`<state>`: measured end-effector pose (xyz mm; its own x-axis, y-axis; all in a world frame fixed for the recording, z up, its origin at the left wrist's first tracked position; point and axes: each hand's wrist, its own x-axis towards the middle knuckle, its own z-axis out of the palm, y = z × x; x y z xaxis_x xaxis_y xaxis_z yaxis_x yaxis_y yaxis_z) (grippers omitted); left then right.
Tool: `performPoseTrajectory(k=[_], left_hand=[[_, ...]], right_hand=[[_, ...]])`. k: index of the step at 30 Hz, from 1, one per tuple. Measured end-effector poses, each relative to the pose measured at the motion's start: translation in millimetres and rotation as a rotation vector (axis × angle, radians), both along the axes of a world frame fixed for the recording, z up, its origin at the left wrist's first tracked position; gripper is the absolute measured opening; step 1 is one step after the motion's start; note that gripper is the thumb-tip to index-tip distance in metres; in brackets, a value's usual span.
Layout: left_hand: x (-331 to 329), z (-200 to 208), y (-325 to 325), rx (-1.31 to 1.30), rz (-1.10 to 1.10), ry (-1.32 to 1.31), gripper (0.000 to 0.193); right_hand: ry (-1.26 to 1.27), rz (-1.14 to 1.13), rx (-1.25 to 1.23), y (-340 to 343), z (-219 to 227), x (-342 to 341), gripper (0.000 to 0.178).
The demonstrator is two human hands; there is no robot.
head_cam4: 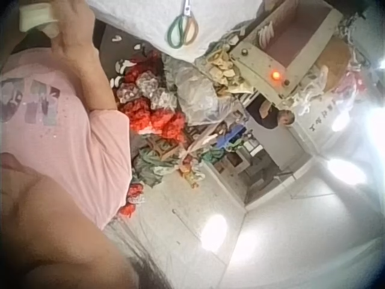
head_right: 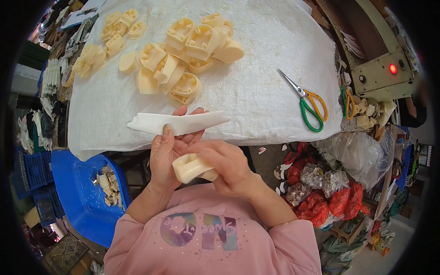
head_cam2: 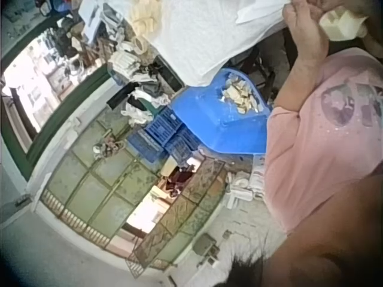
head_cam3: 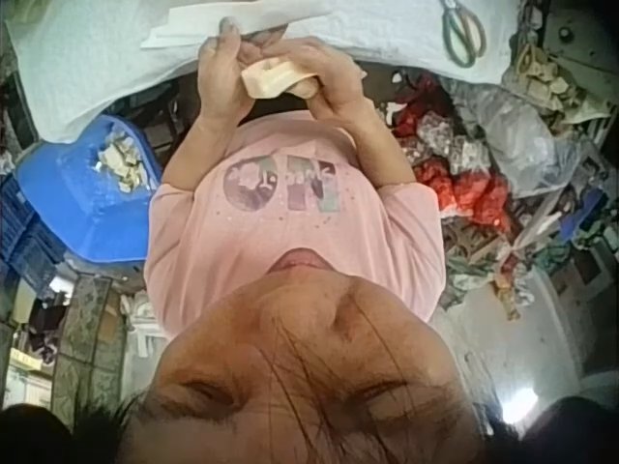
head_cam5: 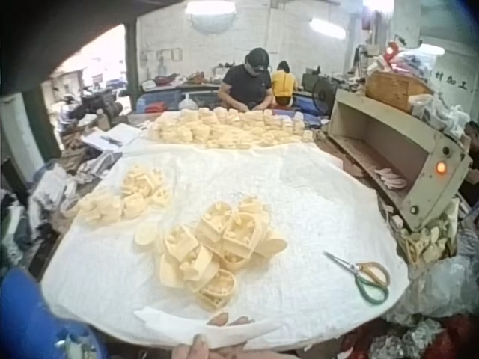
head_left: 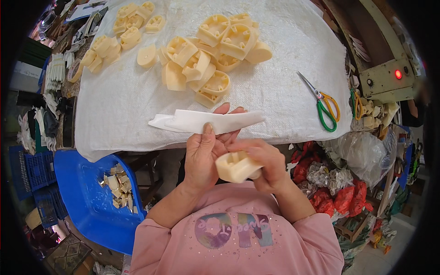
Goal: Trimming white foam padding and fitting it into yellow plastic shoe components or lasts.
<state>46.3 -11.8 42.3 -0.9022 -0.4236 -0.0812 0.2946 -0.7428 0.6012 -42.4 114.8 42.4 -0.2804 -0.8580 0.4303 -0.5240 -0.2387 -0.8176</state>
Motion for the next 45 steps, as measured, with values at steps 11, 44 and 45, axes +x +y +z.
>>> performPoseTrajectory(k=[11, 44, 45], left_hand=[[3.5, 4.6, 3.9, -0.026, 0.003, -0.022, 0.047], [6.5, 9.7, 9.6, -0.213, -0.032, 0.024, 0.047], [6.4, 10.6, 10.6, -0.243, -0.018, -0.003, 0.048]], right_hand=[[0.171, -0.302, -0.370, -24.3, -5.4, -1.0, 0.038], [0.226, -0.427, -0.443, -27.4, -7.4, -3.4, 0.041], [0.214, -0.436, -0.452, -28.6, -7.4, -3.1, 0.041]])
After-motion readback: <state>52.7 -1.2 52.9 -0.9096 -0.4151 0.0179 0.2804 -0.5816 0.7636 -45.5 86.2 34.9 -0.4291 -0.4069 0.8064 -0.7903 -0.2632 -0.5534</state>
